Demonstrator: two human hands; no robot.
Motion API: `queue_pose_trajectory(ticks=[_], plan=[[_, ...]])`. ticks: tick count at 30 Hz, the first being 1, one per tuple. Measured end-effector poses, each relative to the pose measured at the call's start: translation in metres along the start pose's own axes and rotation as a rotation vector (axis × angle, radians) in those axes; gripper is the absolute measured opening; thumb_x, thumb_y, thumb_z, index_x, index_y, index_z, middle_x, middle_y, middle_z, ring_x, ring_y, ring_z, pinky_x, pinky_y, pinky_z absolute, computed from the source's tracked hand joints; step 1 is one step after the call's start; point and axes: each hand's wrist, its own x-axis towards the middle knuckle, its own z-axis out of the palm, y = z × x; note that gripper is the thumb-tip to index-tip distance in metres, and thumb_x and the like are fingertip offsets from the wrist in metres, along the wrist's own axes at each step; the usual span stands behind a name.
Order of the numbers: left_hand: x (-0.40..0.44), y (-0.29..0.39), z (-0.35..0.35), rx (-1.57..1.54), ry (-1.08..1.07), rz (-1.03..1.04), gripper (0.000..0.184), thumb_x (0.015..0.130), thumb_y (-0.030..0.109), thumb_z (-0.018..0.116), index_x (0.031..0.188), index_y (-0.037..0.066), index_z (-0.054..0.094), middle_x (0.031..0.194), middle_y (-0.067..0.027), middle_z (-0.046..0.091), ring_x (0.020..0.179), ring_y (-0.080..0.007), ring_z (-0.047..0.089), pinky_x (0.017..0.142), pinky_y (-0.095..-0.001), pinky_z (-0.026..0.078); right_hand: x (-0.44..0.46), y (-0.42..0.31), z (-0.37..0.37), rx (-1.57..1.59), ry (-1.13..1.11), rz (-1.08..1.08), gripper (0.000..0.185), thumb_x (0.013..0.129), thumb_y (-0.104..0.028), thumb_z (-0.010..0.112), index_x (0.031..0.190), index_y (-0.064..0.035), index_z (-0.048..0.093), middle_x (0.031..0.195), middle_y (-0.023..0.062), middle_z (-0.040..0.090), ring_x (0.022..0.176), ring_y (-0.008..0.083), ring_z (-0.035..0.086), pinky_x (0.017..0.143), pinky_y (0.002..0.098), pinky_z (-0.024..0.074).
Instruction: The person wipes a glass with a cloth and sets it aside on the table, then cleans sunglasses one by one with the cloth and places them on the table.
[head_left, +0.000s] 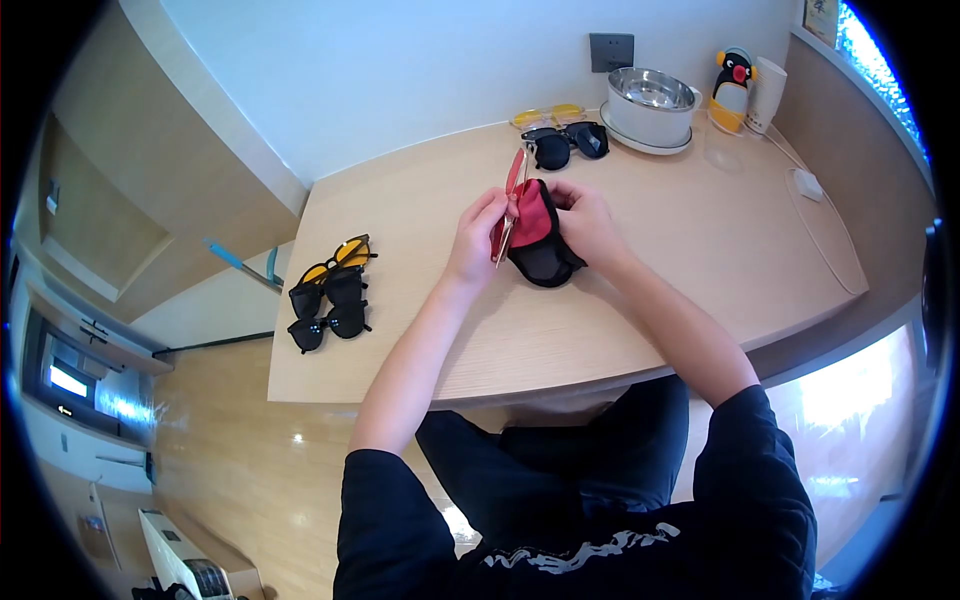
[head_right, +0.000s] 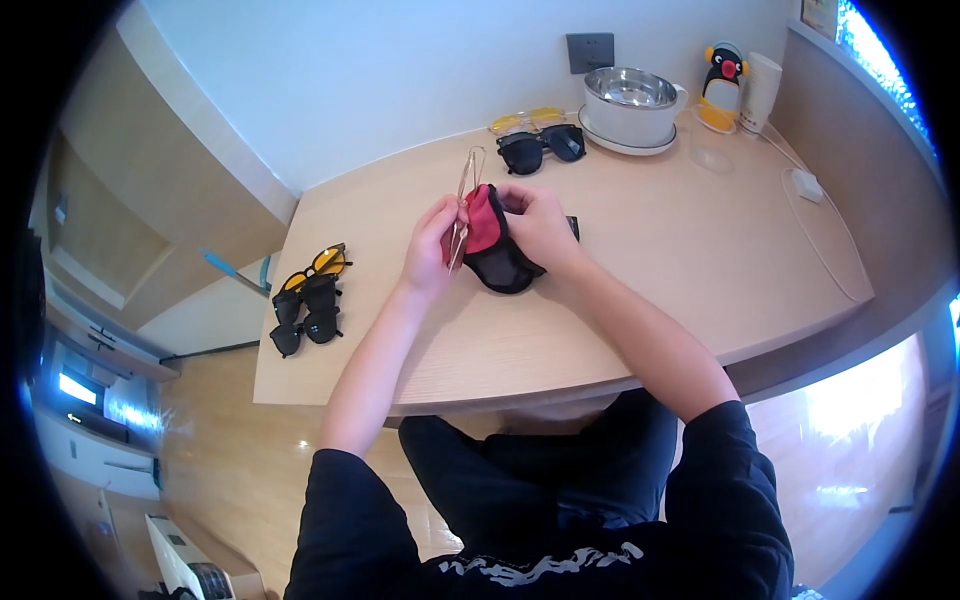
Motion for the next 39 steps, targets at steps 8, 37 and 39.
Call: queue_pose_trajectory(ticks=[8, 37, 39], plan=[[0.002, 0.004, 0.0, 0.008, 0.126, -0.049, 0.023, 0.094, 0.022, 0.041, 0.087, 0.005, 0.053, 0.101, -0.0153, 0.061, 0.071, -0.0144, 0.059, 0.068, -0.0295, 0.049, 0.035, -0.004, -0.056, 0.321, 0.441, 0.019, 0.026, 0.089, -0.017, 0.043, 0.108, -0.0047, 0.055, 0.096, 0.0046, 0.061, 0.086, 0.014, 0.059, 0.078, 0.0264, 0.048], [0.145, -0.061, 0.069, 1.548, -0.041, 0.206, 0.012, 0.075, 0.013, 0.064, 0.08, 0.002, 0.065, 0.079, -0.0147, 0.065, 0.074, -0.0269, 0.063, 0.068, -0.0346, 0.05, 0.042, 0.033, -0.215, 1.12, 0.798, -0.114, 0.023, 0.09, -0.023, 0.045, 0.101, -0.0064, 0.056, 0.102, 0.0107, 0.06, 0.089, 0.0214, 0.059, 0.082, 0.0355, 0.0491], [0.146, -0.063, 0.062, 1.537, -0.022, 0.188, 0.012, 0.075, 0.013, 0.064, 0.079, 0.002, 0.065, 0.078, -0.0138, 0.065, 0.072, -0.026, 0.063, 0.068, -0.0341, 0.05, 0.058, 0.088, -0.267, 1.107, 0.682, -0.269, 0.022, 0.09, -0.024, 0.046, 0.098, -0.006, 0.055, 0.096, 0.011, 0.06, 0.084, 0.0213, 0.058, 0.076, 0.0344, 0.0489]])
